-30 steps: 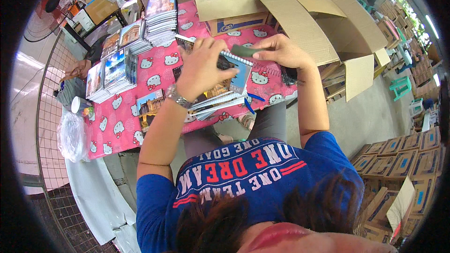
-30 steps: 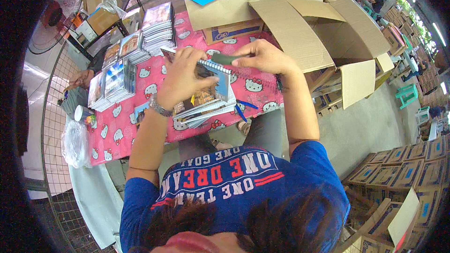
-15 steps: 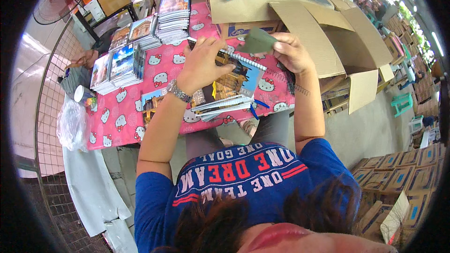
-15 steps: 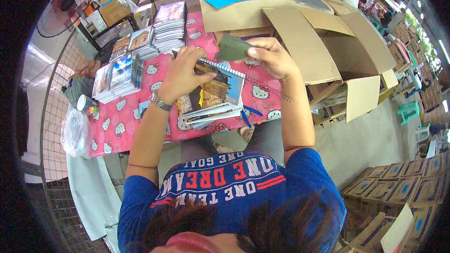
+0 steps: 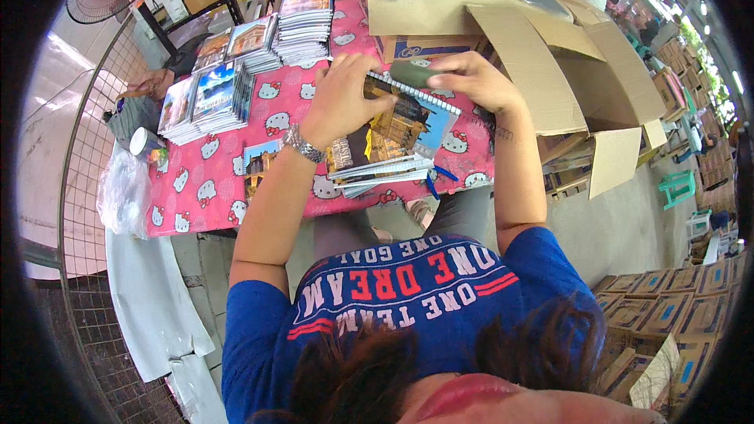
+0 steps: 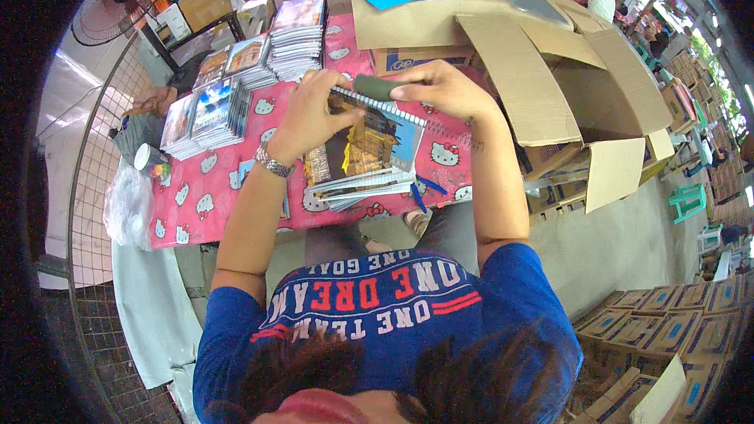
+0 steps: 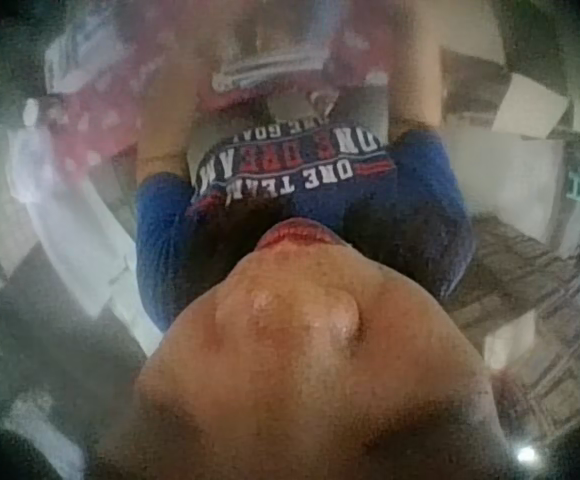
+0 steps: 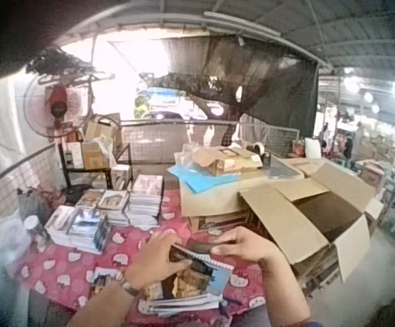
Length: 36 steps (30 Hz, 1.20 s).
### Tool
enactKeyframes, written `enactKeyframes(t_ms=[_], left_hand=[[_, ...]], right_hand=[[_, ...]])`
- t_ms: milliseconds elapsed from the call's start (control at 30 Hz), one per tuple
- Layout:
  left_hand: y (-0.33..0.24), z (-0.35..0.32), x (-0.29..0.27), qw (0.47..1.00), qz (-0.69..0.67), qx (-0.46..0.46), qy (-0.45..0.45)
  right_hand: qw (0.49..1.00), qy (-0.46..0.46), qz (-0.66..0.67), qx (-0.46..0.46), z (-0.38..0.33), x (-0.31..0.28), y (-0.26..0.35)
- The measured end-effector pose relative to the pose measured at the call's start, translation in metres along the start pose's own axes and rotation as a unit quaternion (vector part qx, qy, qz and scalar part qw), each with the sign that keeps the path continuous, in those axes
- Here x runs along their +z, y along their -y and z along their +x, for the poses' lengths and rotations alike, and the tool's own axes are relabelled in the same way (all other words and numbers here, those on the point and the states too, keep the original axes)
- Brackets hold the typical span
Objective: The person removes stacks of spiral notebooks from a cardboard box, places them on a table covered with a pink cloth, and sorts them into different piles based on their cover designs using scissors to cut through the plastic packaging.
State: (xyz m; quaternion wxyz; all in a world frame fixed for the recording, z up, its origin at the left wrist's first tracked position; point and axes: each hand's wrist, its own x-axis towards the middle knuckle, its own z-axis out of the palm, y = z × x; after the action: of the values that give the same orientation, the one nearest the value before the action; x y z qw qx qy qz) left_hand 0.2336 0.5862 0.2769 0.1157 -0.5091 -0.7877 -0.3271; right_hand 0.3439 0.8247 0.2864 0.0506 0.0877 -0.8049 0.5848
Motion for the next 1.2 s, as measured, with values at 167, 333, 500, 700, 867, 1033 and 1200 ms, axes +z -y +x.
enactKeyframes(t_ms=[167,333,500,700,867,1033,1200], left_hand=[[0.024,-0.005,-0.003,0.998,-0.049,0.007,-0.035],[0.035,-0.009,-0.002,0.999,-0.010,0.027,-0.047],[0.035,-0.005,-0.005,0.996,-0.090,-0.008,0.000],[0.026,-0.003,-0.009,0.989,-0.141,-0.038,0.011],[0.031,-0.006,-0.011,0.988,-0.147,-0.053,0.012],[0.028,-0.005,-0.015,0.972,-0.176,-0.156,0.021],[0.028,-0.024,0.008,0.892,-0.381,-0.191,-0.153]], right_hand=[[0.986,0.018,0.156,-0.057,0.007,0.004,0.009],[0.995,0.001,0.095,-0.001,0.021,0.004,0.003],[0.996,0.040,0.078,-0.026,0.032,0.004,0.002],[0.998,-0.025,0.053,0.015,0.034,0.004,-0.006],[0.997,0.060,-0.042,0.016,0.043,0.011,-0.009],[0.933,-0.162,-0.312,0.075,0.023,-0.018,-0.160],[0.868,-0.230,-0.432,0.081,-0.084,0.055,-0.300]])
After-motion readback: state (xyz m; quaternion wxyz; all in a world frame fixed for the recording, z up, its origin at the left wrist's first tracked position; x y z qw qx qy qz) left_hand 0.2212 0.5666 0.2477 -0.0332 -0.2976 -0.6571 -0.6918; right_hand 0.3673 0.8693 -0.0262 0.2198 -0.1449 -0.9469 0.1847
